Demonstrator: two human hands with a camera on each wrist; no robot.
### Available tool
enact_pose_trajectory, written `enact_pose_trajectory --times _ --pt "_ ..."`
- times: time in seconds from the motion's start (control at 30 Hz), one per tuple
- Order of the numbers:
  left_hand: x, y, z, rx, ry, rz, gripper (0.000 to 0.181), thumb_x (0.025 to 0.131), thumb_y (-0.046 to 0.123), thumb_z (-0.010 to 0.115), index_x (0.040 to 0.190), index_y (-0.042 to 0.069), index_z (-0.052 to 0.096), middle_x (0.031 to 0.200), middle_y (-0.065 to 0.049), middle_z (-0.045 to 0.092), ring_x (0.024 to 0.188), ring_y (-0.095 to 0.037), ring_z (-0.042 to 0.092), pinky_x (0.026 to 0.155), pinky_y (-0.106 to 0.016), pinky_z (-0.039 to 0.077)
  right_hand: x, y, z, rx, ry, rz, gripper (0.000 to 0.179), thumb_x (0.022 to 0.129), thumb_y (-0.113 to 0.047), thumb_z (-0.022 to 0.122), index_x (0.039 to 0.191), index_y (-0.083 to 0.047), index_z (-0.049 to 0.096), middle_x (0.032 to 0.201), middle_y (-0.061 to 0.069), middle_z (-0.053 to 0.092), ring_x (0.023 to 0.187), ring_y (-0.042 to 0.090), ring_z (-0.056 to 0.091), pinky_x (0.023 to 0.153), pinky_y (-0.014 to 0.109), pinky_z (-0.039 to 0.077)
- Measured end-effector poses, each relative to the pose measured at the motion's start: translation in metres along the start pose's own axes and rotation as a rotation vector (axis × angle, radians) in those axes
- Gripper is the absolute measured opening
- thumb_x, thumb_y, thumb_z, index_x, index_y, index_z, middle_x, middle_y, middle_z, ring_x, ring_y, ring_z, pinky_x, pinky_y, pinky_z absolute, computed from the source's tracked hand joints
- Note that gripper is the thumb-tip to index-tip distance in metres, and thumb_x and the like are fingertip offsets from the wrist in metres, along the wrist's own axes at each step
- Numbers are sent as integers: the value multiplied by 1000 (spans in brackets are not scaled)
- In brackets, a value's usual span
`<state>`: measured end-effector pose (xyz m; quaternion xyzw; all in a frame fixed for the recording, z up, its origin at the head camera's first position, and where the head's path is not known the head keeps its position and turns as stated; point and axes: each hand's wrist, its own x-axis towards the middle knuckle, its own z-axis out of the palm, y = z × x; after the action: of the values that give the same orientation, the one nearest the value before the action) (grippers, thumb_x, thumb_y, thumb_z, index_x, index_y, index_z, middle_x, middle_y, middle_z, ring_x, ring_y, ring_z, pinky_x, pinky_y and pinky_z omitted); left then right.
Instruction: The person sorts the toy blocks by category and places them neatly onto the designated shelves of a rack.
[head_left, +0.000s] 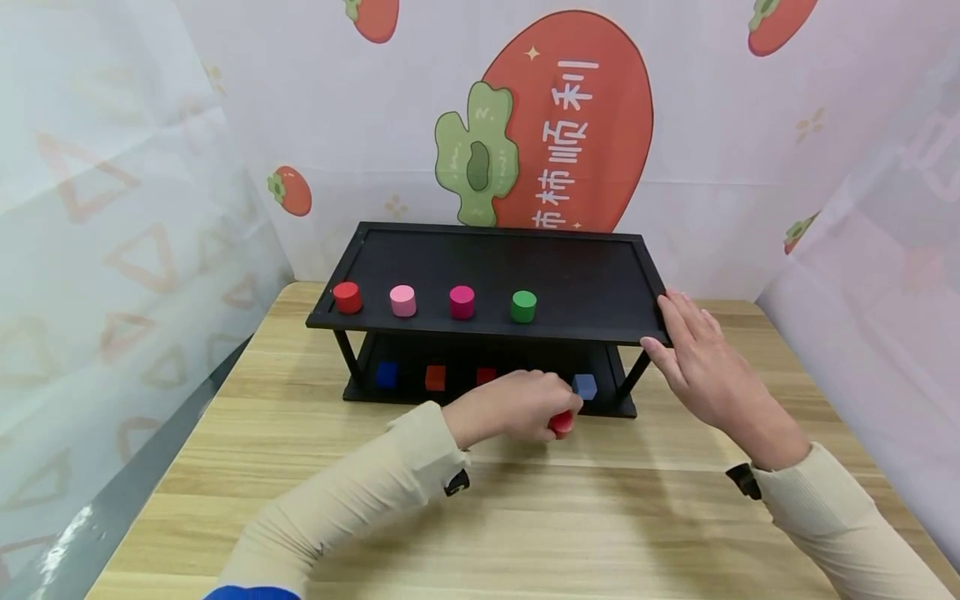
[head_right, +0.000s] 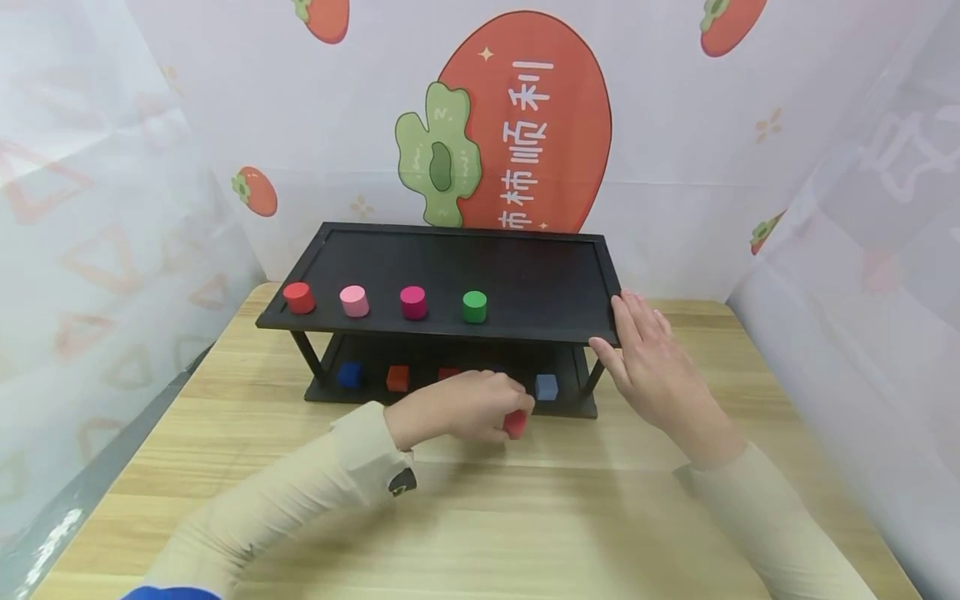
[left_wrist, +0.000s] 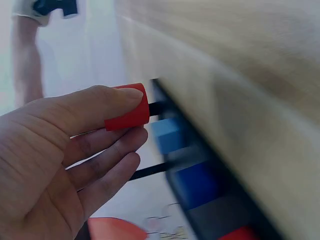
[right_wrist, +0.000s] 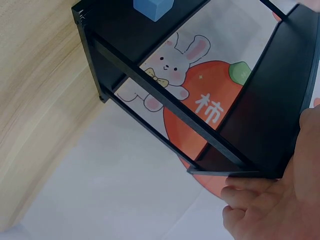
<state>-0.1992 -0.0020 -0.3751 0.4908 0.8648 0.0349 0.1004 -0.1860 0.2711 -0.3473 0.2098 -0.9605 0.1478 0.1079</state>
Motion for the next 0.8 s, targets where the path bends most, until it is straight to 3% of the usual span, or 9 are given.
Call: enact_pose_trajectory --times 0.2,0.37,0.5,0.6,0.8 --pt "-4 14 -49 29 -9 83 14 95 26 79 103 19 70 99 7 68 91 -7 61 77 -17 52 0 2 2 9 6 -14 71 114 -36 44 163 10 22 169 33 23 158 53 21 132 60 11" --pt "-4 22 -90 39 -17 117 24 96 27 79 116 17 71 106 5 70 96 -8 63 85 -21 55 1 1 1 11 0 -11 70 114 -37 44 163 9 22 169 33 22 158 53 21 131 61 11" --pt "-3 18 -119 32 -1 89 29 96 26 78 122 15 70 111 4 70 101 -10 62 91 -23 55 1 0 1 6 -13 3 72 114 -39 44 163 9 23 170 32 22 158 52 21 131 61 12" --pt "-1 10 -135 22 34 42 25 97 25 78 119 15 70 110 3 70 101 -12 62 90 -23 55 2 -1 0 4 -21 13 73 113 -40 45 163 9 22 170 31 22 158 52 20 131 61 13" --pt "13 -9 -150 10 81 -51 26 96 25 79 118 16 70 115 1 71 103 -12 63 92 -22 56 1 -2 -2 10 -22 10 73 113 -39 44 163 10 21 169 33 22 158 53 20 132 60 11"
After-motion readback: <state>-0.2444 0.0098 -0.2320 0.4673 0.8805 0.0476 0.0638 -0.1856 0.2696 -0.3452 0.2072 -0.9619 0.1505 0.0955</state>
